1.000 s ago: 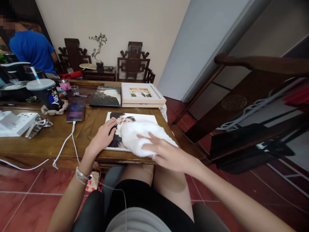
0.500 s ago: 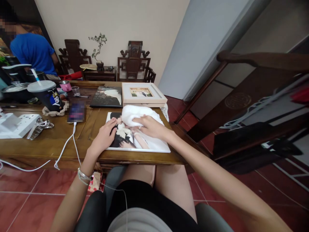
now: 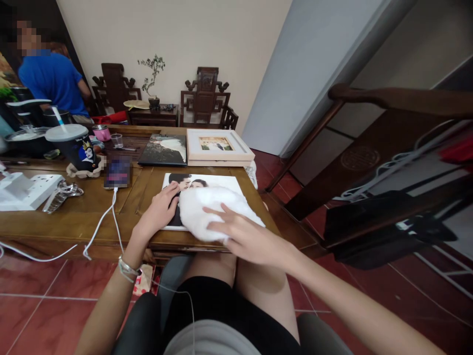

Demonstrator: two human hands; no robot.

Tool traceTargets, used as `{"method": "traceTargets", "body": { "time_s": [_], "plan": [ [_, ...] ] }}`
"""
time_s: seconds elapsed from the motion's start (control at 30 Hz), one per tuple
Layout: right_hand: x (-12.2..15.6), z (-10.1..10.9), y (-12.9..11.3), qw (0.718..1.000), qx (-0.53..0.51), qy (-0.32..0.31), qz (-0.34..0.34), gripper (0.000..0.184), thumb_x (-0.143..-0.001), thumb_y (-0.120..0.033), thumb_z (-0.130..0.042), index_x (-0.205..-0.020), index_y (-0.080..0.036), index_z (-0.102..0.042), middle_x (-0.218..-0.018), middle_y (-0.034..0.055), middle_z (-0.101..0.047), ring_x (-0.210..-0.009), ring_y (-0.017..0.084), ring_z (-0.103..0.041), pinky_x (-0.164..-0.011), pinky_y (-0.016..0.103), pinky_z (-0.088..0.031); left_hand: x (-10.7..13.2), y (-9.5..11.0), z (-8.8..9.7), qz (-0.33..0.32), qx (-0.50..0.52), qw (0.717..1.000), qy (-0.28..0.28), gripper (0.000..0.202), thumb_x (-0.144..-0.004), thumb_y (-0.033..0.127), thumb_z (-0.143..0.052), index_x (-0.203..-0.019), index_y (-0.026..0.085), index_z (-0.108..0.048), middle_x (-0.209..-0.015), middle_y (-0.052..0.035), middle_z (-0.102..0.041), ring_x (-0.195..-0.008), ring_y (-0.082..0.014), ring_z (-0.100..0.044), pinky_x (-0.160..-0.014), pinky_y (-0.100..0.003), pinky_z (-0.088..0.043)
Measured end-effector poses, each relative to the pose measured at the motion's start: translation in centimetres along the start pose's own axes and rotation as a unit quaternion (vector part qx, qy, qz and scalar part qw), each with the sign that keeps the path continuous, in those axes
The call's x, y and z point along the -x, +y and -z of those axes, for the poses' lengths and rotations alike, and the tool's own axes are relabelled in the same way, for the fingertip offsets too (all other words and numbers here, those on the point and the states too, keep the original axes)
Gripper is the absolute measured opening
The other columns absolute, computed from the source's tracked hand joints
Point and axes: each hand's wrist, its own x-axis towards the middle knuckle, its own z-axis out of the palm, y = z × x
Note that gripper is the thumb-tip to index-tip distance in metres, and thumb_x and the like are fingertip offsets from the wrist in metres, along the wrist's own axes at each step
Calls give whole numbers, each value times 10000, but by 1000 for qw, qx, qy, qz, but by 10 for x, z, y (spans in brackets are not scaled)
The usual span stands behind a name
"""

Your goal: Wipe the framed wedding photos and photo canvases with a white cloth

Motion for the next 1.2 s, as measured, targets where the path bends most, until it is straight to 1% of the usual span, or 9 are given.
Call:
{"method": "traceTargets", "body": {
  "time_s": [0.2, 0.37, 0.53, 0.63, 0.73, 0.83, 0.97, 1.1, 1.2],
  "plan": [
    [-71, 0, 60, 998, 8, 46, -32, 375, -787, -31, -444, -1071, -145, -661, -1020, 129, -719, -955, 272, -657, -919, 405, -447, 1, 0, 1, -6, -7, 1000, 8, 477, -953, 256, -350, -1361, 98, -540, -1482, -135, -484, -1412, -227, -404, -1198, -417, -286],
    [-102, 3, 80, 995, -3, 67, -68, 424, -798, -24, -423, -1132, -139, -658, -1028, 129, -727, -940, 262, -656, -810, 316, -452, 1, -1, 1, -17, 3, 1000, 18, 466, -955, 262, -350, -1352, 124, -551, -1481, -125, -487, -1407, -222, -412, -1193, -421, -300],
    [-73, -3, 52, 997, 35, 50, -52, 453, -774, -9, -423, -1151, -132, -643, -1206, 178, -655, -1091, 296, -627, -1027, 478, -391, 0, -2, -1, -6, 2, 1000, 20, 468, -948, 251, -357, -1342, 97, -558, -1473, -133, -495, -1407, -228, -413, -1202, -418, -283],
    [-36, -7, 19, 998, 39, 24, -39, 483, -780, 0, -405, -1191, -148, -612, -1305, 185, -607, -1352, 313, -455, -1124, 587, -285, -1, -1, -1, 0, -1, 1000, 13, 480, -946, 240, -353, -1349, 67, -548, -1479, -148, -484, -1408, -236, -411, -1205, -410, -278],
    [1, -7, -12, 1000, 8, -6, -24, 484, -734, 14, -409, -1129, -160, -627, -1310, 179, -614, -1432, 283, -351, -1166, 595, -237, 0, 0, -1, 2, 0, 1000, 7, 475, -949, 236, -344, -1353, 91, -546, -1487, -128, -480, -1411, -232, -406, -1203, -410, -282],
    [27, -5, -26, 1000, -12, -4, -23, 482, -688, 25, -397, -1056, -162, -645, -1331, 187, -604, -1422, 269, -373, -1180, 575, -232, 0, 0, 0, 0, 4, 1000, 10, 462, -951, 239, -348, -1345, 116, -555, -1484, -109, -488, -1413, -225, -402, -1200, -411, -288],
    [36, -5, -5, 998, -10, 44, -36, 443, -707, 2, -395, -1041, -166, -632, -1380, 184, -569, -1360, 294, -461, -1159, 575, -278, 0, 0, -1, 4, 5, 1000, 12, 461, -954, 236, -353, -1344, 94, -553, -1480, -135, -487, -1413, -230, -404, -1196, -419, -293],
    [19, -2, 39, 993, 5, 66, -99, 391, -725, -11, -398, -998, -173, -626, -991, 98, -717, -1034, 273, -670, -1144, 565, -284, 0, -1, -3, 12, 4, 1000, 0, 460, -961, 238, -346, -1362, 119, -538, -1507, -130, -452, -1429, -240, -376, -1182, -468, -304],
    [-7, -2, 58, 987, 15, 76, -137, 409, -739, -13, -393, -1042, -155, -628, -879, 80, -704, -932, 272, -676, -1104, 577, -303, 0, -1, -3, 21, 9, 1000, -3, 468, -961, 246, -352, -1373, 113, -531, -1511, -140, -445, -1430, -252, -373, -1183, -483, -292]
  ]
}}
